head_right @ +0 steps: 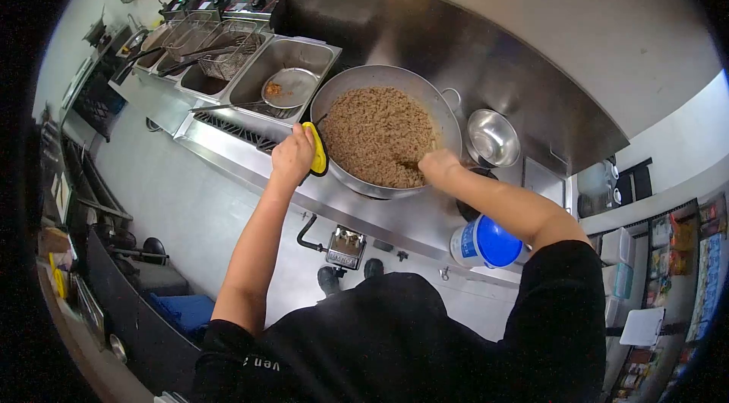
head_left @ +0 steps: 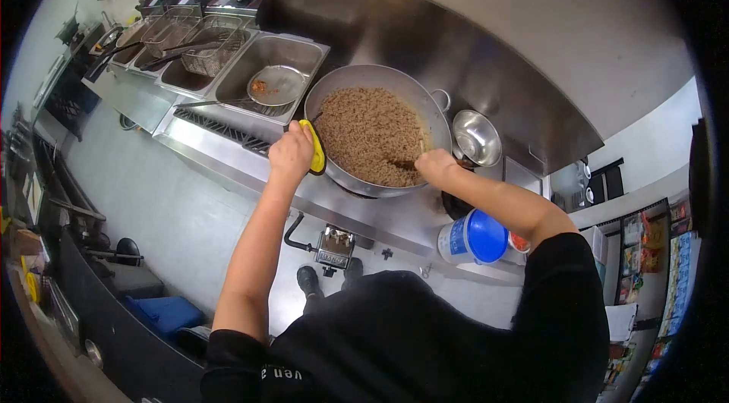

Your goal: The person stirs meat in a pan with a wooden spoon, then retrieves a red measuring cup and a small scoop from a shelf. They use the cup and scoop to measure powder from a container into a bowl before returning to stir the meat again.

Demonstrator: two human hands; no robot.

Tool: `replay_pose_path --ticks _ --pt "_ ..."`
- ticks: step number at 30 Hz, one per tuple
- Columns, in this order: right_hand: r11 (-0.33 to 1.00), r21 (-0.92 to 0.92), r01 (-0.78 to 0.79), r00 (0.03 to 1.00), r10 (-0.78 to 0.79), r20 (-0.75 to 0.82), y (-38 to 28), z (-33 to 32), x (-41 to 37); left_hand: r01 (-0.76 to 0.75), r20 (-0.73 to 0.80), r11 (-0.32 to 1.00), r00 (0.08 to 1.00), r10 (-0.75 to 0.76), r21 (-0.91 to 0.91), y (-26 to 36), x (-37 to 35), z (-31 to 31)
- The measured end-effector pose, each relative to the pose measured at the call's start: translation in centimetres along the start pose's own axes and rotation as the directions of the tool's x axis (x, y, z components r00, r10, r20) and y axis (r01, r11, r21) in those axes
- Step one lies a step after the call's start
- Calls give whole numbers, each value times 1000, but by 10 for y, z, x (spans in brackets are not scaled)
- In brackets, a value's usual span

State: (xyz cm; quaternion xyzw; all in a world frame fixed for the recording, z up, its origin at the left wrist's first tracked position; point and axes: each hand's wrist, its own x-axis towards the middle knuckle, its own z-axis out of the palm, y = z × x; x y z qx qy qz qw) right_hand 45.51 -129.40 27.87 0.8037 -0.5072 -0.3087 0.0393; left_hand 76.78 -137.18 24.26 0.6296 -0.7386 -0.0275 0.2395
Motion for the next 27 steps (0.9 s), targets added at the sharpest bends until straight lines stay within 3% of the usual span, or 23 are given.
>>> replay_pose_path --ticks 2,3,5,9,11,13,17,19,20,21,22,24,25,27 --pt "965 -37 -259 966 260 3 12 25 34 20 9 1000 1000 -20 2 1 0 -1" --pt "947 -147 -286 955 294 31 14 10 43 23 7 1000 1000 -23 15 0 0 1" --pt "943 -30 -333 936 326 -129 42 21 78 28 45 1000 999 -28 11 4 -2 -8" --pt "953 -89 -289 951 275 -140 74 -18 81 54 199 996 979 -39 -67 6 -8 -35" --pt "891 74 -448 879 454 -144 77 -68 45 41 191 998 981 -30 -57 10 -12 -46" --pt "867 132 -481 853 497 -158 100 -80 29 5 157 999 988 2 -50 14 -14 -42" --pt "806 256 -534 788 584 -193 140 -37 54 2 76 1000 997 -1 -16 25 -19 -15" --pt "868 273 -414 863 470 -184 124 -4 82 4 76 1000 997 -4 -1 27 -20 -16" --pt "827 415 -378 885 454 -99 106 9 98 11 79 1000 997 -12 8 27 -17 -17" --pt "833 424 -356 902 425 -78 83 8 98 -4 69 1000 998 2 26 23 -15 -12" --pt "845 451 -287 910 388 -148 64 4 85 -8 72 999 997 6 32 22 -14 -14" --pt "907 402 -125 952 223 -208 63 20 65 -29 85 1000 996 28 4 24 -14 -15" --pt "904 405 -138 952 234 -196 63 10 47 -10 114 999 993 5 41 23 -13 -13" --pt "977 142 -156 958 185 -220 59 -46 -2 -19 118 1000 993 17 20 20 -15 -12"
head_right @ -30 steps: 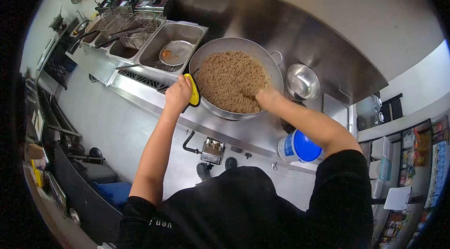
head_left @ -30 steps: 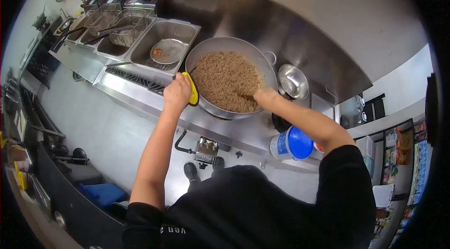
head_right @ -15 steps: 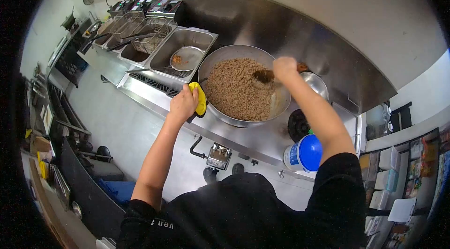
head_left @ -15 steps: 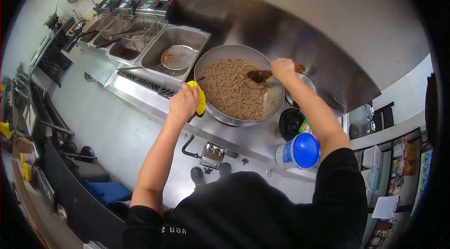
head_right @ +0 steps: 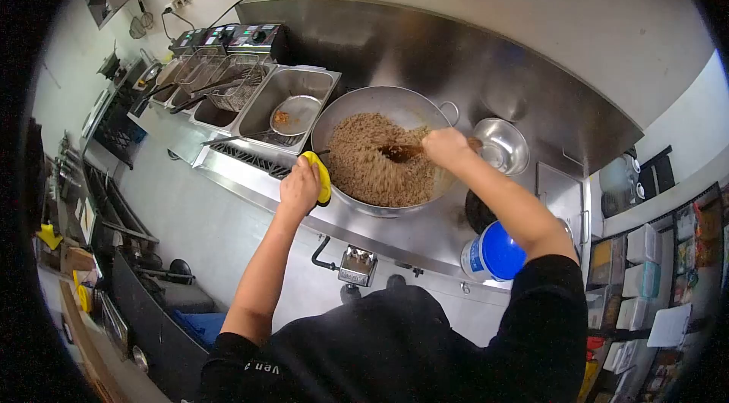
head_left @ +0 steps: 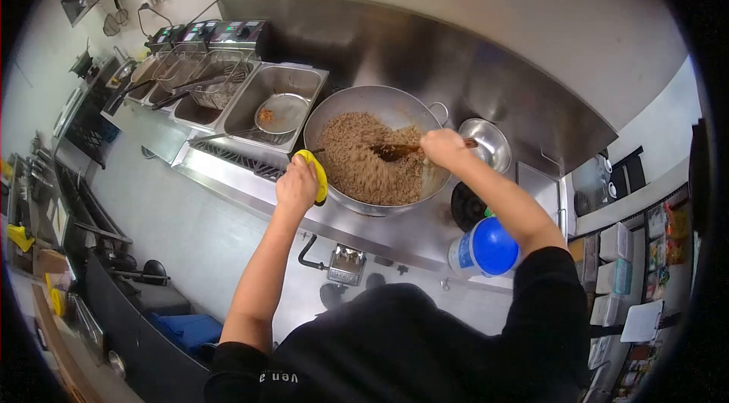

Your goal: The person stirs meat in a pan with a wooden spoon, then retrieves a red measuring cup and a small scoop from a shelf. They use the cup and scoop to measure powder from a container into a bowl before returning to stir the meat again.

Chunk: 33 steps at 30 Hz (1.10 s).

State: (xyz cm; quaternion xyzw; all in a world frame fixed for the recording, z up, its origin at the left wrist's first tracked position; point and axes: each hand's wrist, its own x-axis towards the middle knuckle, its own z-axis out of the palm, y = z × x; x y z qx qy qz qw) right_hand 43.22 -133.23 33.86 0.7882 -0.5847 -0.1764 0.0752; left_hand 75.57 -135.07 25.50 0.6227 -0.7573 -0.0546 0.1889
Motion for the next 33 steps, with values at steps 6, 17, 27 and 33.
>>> replay_pose_path --ticks 6,17,27,33 --pt "994 15 107 987 -108 122 -74 -46 -47 -39 -43 999 998 40 26 -1 2 -1" --pt "982 -19 -189 977 186 -108 -7 2 62 -96 -128 990 986 109 104 -8 -1 0" --pt "983 98 -154 987 149 59 -57 29 15 -129 -60 992 990 129 6 -15 -1 -4" --pt "900 150 -409 877 433 -209 -81 -55 -76 -184 -3 980 983 184 -75 -18 2 -1"
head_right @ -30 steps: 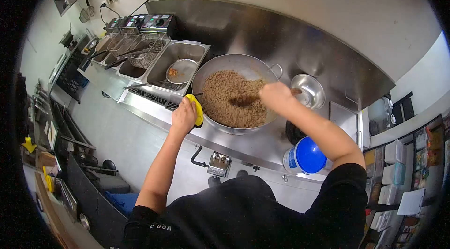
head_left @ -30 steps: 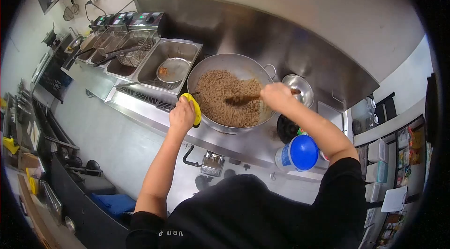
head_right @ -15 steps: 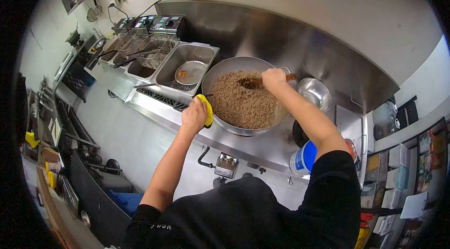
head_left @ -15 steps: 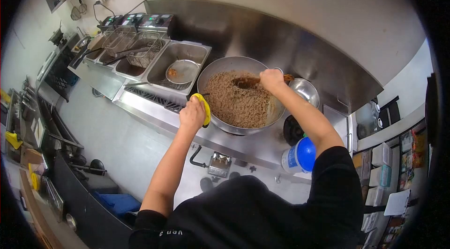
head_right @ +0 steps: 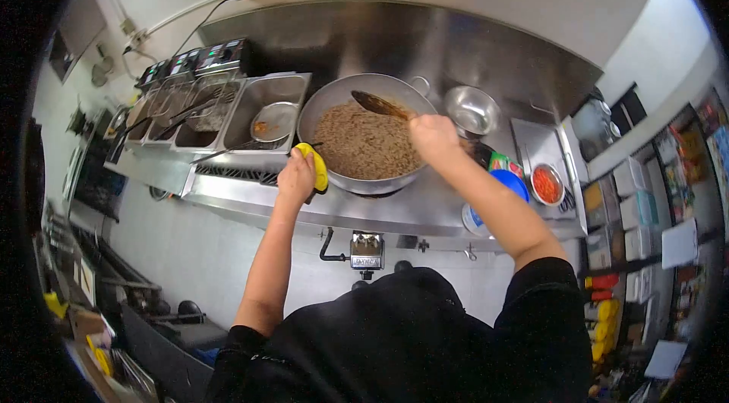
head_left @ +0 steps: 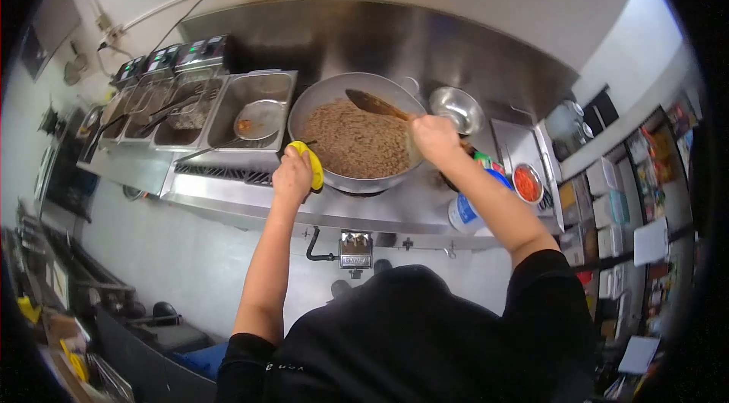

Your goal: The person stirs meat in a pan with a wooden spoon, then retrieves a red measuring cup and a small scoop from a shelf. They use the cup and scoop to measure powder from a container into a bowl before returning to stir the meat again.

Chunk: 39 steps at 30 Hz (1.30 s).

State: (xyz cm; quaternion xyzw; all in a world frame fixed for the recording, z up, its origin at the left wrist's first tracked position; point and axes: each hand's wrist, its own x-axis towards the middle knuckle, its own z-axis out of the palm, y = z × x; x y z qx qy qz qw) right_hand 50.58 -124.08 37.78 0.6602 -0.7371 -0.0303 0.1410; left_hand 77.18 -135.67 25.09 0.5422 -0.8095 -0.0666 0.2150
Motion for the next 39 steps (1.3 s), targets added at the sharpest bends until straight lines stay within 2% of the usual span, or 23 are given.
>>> replay_pose_path --ticks 2,4,5,7,10,12,13,15,16,18,20,22,25,26,27,28,31,32,34,35,36,37,39 --pt "998 -42 50 993 -54 -106 -4 52 -11 12 -45 1000 999 -12 -7 -3 0 6" --pt "996 -9 93 971 -89 221 0 76 -15 50 54 996 997 -46 -71 -4 -3 0" --pt "996 -11 90 971 -86 223 3 79 -21 72 85 993 994 -64 -93 -5 -4 -5" --pt "993 90 -82 997 83 -3 2 68 -33 103 112 989 990 -91 -107 -14 -9 -7" --pt "976 194 -98 987 121 -107 13 74 -45 212 27 898 975 -219 -385 -14 -35 7" --pt "973 210 -99 995 97 19 34 94 -48 169 -115 640 919 -377 -750 0 -67 15" --pt "970 227 -89 989 58 140 43 101 -46 192 -114 634 906 -408 -749 14 -86 15" --pt "923 353 -153 986 120 112 60 79 -48 155 -159 646 903 -400 -747 49 -120 24" --pt "851 473 -226 974 195 114 70 71 -52 102 -194 664 914 -357 -740 66 -136 34" --pt "741 638 -210 971 233 49 113 76 -58 269 85 616 947 -311 -740 92 -157 63" --pt "602 764 -232 957 284 66 166 94 -63 260 179 794 965 -191 -550 132 -168 86" --pt "241 854 -461 860 359 363 218 113 -68 272 368 878 922 -121 -393 176 -174 92" --pt "341 823 -454 890 211 404 297 192 -66 272 446 848 894 -47 -455 211 -176 143" --pt "231 802 -551 834 195 517 304 215 -62 294 427 828 901 -74 -477 215 -179 170" --pt "-210 750 -627 727 190 660 303 222 -61 333 451 833 885 -115 -442 221 -176 184" --pt "-332 719 -610 755 34 655 309 241 -55 311 434 841 895 -103 -442 228 -176 189" --pt "-438 634 -637 722 -51 690 323 306 -23 256 381 846 922 -68 -468 233 -178 215" --pt "-476 598 -645 717 -108 688 322 315 -14 358 492 819 864 -109 -448 242 -176 171" --pt "-654 445 -612 657 -107 746 309 292 -2 293 404 820 911 -84 -492 228 -188 162" --pt "-635 464 -617 684 -142 716 303 281 -3 328 373 817 915 -151 -474 217 -198 151" --pt "-445 506 -739 616 -143 774 319 315 14 371 389 810 900 -195 -453 207 -208 139" --pt "-264 623 -736 665 -114 738 319 300 4 407 406 802 885 -228 -438 198 -215 128" --pt "331 622 -710 695 185 695 328 296 11 419 283 768 906 -316 -484 160 -243 125"
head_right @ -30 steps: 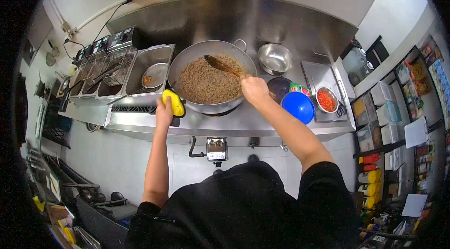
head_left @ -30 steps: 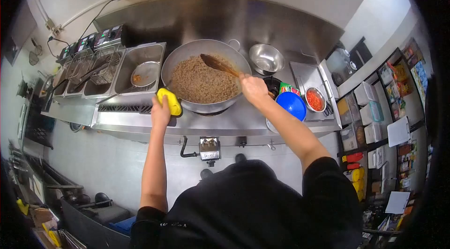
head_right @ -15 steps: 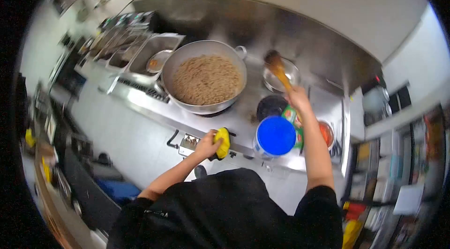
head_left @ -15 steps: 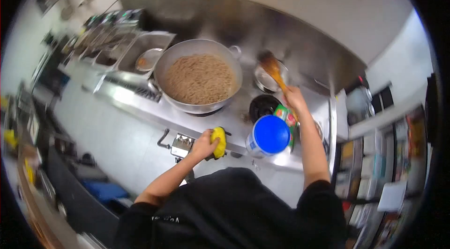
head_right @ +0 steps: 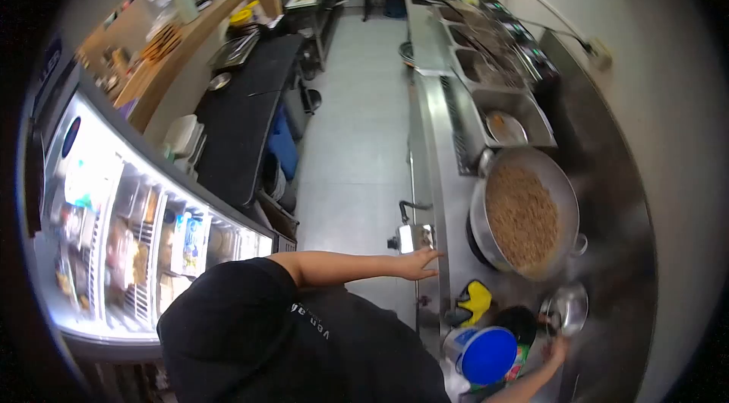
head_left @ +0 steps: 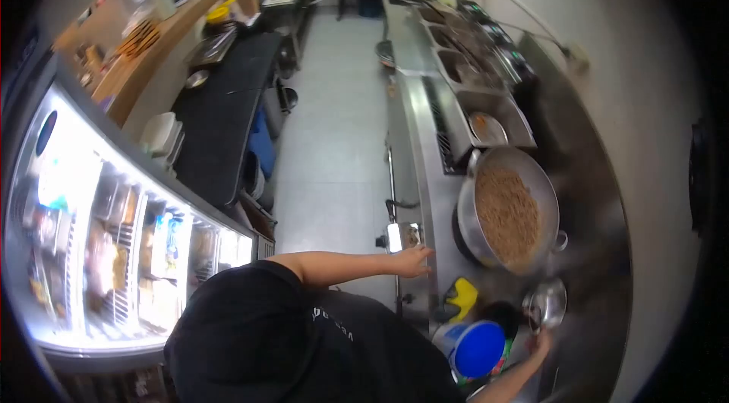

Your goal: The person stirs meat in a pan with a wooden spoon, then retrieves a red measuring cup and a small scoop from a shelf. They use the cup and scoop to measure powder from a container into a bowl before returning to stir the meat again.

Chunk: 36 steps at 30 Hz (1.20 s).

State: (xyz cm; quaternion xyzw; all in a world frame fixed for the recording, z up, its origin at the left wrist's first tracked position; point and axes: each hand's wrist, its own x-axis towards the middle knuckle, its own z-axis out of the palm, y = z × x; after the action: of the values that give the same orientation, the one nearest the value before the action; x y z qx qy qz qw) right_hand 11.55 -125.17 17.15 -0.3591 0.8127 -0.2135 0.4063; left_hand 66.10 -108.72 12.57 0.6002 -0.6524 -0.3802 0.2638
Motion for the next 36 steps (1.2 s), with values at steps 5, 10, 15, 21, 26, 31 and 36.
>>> replay_pose_path --ticks 5,10,15,21,26,31,36 --pt "737 -225 637 693 -676 -252 -68 7 -56 299 -302 942 894 -332 -151 -59 -66 -106" --pt "693 49 719 695 -719 -16 -198 144 -233 386 -485 911 775 -405 -144 -149 -104 -207" --pt "606 37 794 564 -759 326 -271 321 -334 276 -609 935 710 -355 -223 -235 -112 -311" --pt "173 -242 955 284 -771 570 -355 465 -410 355 -615 842 576 -539 -406 -318 -133 -415" --pt "241 -135 961 269 -707 654 -430 554 -415 378 -637 907 657 -403 -184 -361 -103 -483" --pt "161 -245 956 292 -577 763 -532 672 -385 224 -810 967 542 -224 -118 -398 -58 -565" --pt "-109 -223 969 142 -492 859 -669 848 -338 359 -765 917 537 -354 -172 -449 -35 -670"
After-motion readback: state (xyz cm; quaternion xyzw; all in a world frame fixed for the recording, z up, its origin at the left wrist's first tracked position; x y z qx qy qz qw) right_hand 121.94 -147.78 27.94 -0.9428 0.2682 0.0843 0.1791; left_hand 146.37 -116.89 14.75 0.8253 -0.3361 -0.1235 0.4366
